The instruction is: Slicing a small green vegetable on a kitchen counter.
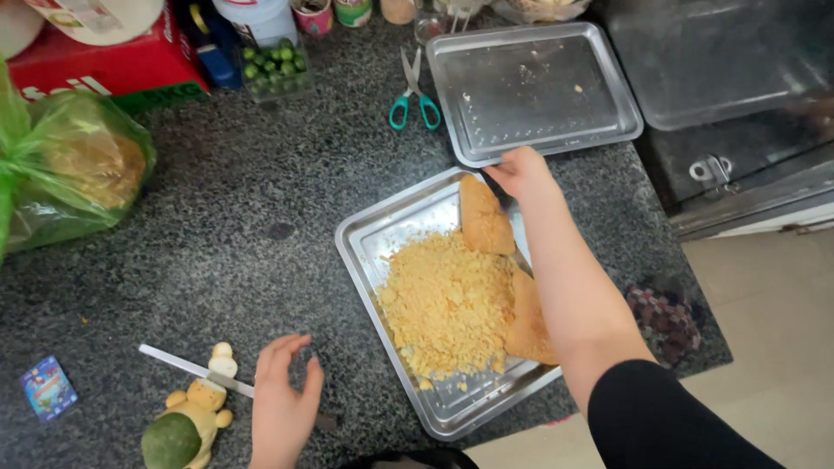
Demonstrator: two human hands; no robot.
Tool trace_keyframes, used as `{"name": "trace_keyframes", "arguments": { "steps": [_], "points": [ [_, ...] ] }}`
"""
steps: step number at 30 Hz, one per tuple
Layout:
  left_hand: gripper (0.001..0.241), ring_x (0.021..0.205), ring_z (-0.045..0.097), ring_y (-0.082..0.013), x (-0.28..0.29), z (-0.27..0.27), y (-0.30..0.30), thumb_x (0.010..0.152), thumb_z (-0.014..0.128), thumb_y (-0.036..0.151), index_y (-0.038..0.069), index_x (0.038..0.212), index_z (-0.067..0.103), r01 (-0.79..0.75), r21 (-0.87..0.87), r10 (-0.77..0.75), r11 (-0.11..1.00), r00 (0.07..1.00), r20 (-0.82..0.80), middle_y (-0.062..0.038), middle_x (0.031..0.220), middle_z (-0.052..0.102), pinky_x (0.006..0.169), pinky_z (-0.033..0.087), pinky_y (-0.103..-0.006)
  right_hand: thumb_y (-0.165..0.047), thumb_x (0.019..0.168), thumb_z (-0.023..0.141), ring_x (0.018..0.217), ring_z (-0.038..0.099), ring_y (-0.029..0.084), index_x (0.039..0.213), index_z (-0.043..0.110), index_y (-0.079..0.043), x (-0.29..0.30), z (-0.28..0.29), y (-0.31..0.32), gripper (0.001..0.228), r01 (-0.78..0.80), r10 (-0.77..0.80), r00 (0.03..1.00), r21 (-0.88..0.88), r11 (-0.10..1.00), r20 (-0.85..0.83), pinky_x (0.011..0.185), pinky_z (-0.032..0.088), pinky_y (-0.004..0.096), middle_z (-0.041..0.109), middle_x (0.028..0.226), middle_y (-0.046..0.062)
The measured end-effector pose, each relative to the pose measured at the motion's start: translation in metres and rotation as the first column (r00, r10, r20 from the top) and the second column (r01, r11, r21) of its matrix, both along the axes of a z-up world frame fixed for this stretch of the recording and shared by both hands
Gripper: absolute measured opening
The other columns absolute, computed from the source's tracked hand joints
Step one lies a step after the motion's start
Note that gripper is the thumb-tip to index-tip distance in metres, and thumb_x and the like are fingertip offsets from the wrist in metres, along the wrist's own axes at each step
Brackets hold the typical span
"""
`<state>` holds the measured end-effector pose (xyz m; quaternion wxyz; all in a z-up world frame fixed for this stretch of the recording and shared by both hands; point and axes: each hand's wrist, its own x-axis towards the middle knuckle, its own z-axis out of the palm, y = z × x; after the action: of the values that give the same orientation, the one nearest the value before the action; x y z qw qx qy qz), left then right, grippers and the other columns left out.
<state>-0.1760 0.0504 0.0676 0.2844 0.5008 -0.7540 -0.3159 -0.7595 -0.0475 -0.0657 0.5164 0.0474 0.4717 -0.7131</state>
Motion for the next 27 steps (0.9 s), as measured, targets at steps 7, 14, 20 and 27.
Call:
{"name": "trace_keyframes", "arguments": {
  "steps": [7,14,20,27],
  "points": [
    [0.033,0.097,0.070,-0.0203,-0.032,0.015,0.002,0.086,0.071,0.008,0.005,0.119,0.070,0.055,0.169,-0.040,0.984,0.995,-0.092,-0.009,0.123,0.070,0.084,0.057,-0.0303,-0.007,0.088,0.068,0.090,0.075,0.025,0.130,0.067,-0.003,0.034,0.073,0.179,0.043,0.174,-0.126,0.889,0.071,0.982,-0.440,0.076,0.061,0.033,0.075,0.107,0.015],
    [0.069,0.147,0.043,-0.0371,-0.068,0.063,-0.004,0.099,0.040,0.045,0.003,0.154,0.042,0.641,0.765,0.700,0.060,0.520,-0.490,-0.020,0.161,0.046,0.119,0.035,-0.0486,-0.061,0.096,0.054,0.136,0.023,0.066,0.160,0.051,-0.023,0.072,0.028,0.404,0.075,0.675,0.771,0.079,0.603,0.425,-0.632,0.101,0.020,0.082,0.023,0.165,0.033],
    [0.066,0.150,0.039,-0.0340,-0.108,0.043,0.008,0.105,0.042,0.046,0.006,0.157,0.040,0.883,0.467,0.685,-0.049,0.370,-0.628,-0.016,0.164,0.042,0.118,0.034,-0.0455,-0.005,0.110,0.060,0.093,0.063,0.043,0.121,0.065,0.004,0.071,0.061,0.441,0.016,0.665,0.511,-0.091,0.330,0.670,-0.855,0.085,0.051,0.049,0.063,0.114,0.027],
    [0.058,0.140,0.054,-0.0258,-0.191,-0.057,0.035,0.103,0.045,0.069,0.030,0.143,0.060,0.891,0.454,0.584,0.006,0.365,-0.725,0.006,0.152,0.058,0.109,0.044,-0.0420,-0.030,0.115,0.054,0.058,0.061,0.014,0.107,0.044,-0.005,0.286,0.245,0.333,0.028,0.341,0.015,0.385,0.157,0.927,-0.923,0.049,0.054,0.029,0.058,0.082,0.007]
  ]
}}
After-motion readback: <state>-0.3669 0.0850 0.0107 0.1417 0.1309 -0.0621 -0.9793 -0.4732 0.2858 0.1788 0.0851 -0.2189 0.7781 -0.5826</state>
